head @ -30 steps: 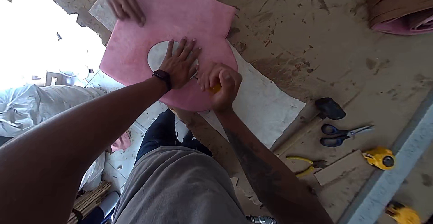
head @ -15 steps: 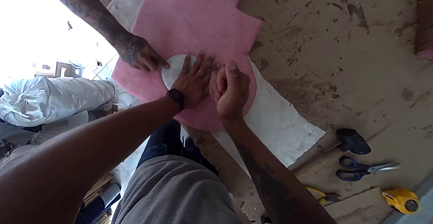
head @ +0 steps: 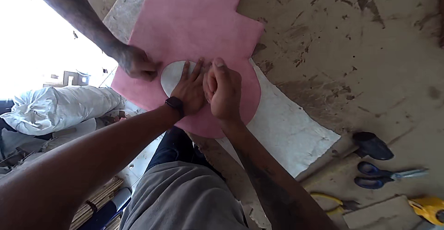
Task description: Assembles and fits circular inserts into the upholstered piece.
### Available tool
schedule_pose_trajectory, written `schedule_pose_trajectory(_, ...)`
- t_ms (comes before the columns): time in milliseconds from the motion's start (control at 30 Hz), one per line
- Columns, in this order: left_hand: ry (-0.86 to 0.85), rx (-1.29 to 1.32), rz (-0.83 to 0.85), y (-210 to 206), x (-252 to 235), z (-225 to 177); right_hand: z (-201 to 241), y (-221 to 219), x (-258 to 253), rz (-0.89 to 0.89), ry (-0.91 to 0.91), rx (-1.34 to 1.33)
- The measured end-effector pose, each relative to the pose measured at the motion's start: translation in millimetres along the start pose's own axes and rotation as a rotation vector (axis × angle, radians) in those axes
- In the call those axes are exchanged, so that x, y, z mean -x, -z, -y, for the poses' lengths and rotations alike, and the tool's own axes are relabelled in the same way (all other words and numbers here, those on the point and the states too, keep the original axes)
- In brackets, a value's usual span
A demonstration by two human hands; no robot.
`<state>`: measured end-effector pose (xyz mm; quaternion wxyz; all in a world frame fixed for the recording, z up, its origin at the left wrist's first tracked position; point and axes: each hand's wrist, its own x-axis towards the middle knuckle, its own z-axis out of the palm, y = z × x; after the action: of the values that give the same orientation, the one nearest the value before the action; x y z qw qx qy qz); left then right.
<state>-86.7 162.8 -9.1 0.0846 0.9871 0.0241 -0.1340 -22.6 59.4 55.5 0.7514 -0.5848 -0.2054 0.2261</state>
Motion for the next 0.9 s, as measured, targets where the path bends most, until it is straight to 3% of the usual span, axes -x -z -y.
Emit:
schedule_pose_trajectory(433, -0.033, 0.028, -0.113, -2.8, 2.7, 11.0, 1.1, -4.0, -26.3, 0.052, -0.159, -0.004)
schedule_pose_trajectory(533, -0.026, 0.165, -0.155, 0.5, 2.0, 14.1, 3.7, -1.9, -26.9, 0.053, -0.165, -0.022)
schedule_pose_trajectory(600, -0.001, 0.261, -0.221, 3.4, 5.7, 17.8, 6.9, -1.1, -22.4, 0.056, -0.154, -0.015)
schedule_pose_trajectory(733, 0.055, 0.081, -0.104, 15.1, 2.0, 20.8, 8.5, 5.9, -12.8, 0.067, -0.079, -0.101)
schedule_pose_trajectory(900, 0.058, 0.038, -0.130, 7.0, -0.5, 19.8, -6.2, 39.8, 24.0, 0.106, 0.093, -0.270)
